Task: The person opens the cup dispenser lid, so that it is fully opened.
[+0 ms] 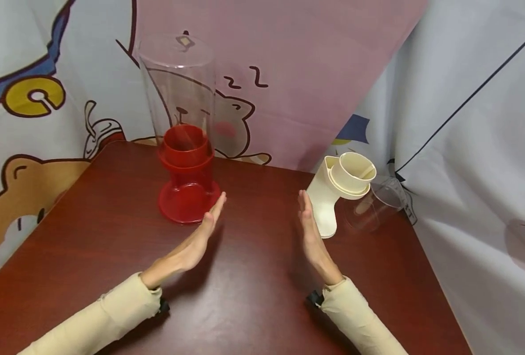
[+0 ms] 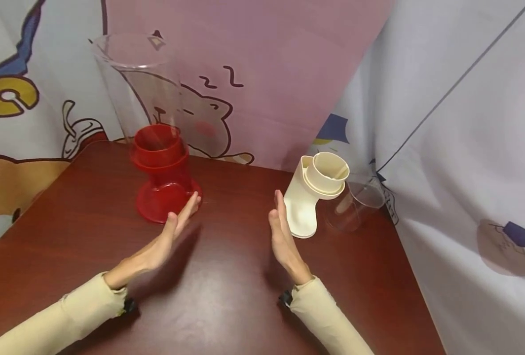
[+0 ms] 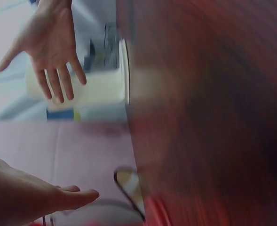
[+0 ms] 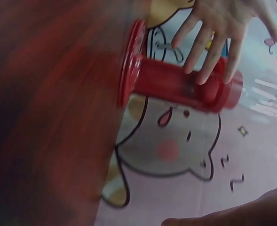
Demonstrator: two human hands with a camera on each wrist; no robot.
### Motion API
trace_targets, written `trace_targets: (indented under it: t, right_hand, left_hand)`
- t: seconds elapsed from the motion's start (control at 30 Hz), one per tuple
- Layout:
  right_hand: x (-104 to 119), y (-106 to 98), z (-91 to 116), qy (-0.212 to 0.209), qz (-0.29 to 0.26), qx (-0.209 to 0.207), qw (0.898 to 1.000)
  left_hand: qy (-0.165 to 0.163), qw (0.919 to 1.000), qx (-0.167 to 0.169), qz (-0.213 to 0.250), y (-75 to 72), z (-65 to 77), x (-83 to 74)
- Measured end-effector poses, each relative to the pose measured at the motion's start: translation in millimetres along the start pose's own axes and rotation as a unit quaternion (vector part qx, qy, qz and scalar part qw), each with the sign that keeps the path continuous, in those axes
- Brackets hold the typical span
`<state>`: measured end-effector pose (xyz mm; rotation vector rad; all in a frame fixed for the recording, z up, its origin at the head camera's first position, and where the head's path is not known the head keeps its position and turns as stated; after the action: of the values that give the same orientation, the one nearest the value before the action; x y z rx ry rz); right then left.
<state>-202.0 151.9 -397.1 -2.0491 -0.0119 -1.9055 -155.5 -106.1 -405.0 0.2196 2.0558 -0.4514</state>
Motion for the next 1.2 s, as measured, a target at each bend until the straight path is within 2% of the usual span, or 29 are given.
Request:
trace_targets:
  t: [0.23, 0.47, 0.57, 0.73, 0.8, 0.9, 1.1, 1.2]
  right_hand:
    - [18.1, 44.0, -33.7, 0.012, 0.009, 0.013, 1.000]
    - [40.0, 89.2, -62.6, 0.032, 0.017, 0.031, 0.999]
    - [53.4, 109.3, -74.2, 0.029, 0.023, 0.041, 0.998]
    - [65.0, 142.8, -88.3, 0.030, 0.020, 0.057, 0.998]
    - [63.5, 155.1, -90.7, 0.035, 0.014, 0.059, 0.998]
    - [59.6, 170.2, -93.2, 0.042, 0.000, 0.049, 0.998]
    - [58.5, 185.2, -108.3, 0.031, -0.035, 0.017, 0.999]
    - [59.8, 186.8, -119.9, 0.030, -0.042, 0.013, 0.999]
  left_hand:
    - [-0.027, 0.9961, -0.081, -0.023, -47.1, 7.4, -6.6]
    - [-0.033, 0.9899, -0.135, -0.027, -80.7, 8.6, -10.3]
    - [-0.042, 0.9847, -0.164, -0.039, -98.2, 3.2, -8.7]
    - [-0.037, 0.9776, -0.204, -0.036, -121.3, -16.7, 2.6]
    - [-0.028, 0.9765, -0.212, -0.024, -122.5, -20.2, 8.2]
    - [-0.019, 0.9765, -0.213, -0.025, -115.9, -18.0, 12.4]
    - [-0.012, 0.9673, -0.226, -0.115, -91.3, -10.1, 2.5]
    - [-0.020, 0.9642, -0.226, -0.138, -79.6, -6.5, -3.3]
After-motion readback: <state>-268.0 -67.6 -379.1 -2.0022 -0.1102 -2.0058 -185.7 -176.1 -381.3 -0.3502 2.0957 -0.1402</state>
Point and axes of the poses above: each hand's wrist, its own z-axis away from the middle knuckle, its own y-axis out of the palm, x = y × z, the point moved 3 cm from there along -z, towards the middle knuckle, and after that the axes turned 14 degrees about y, right-handed, at the moved point
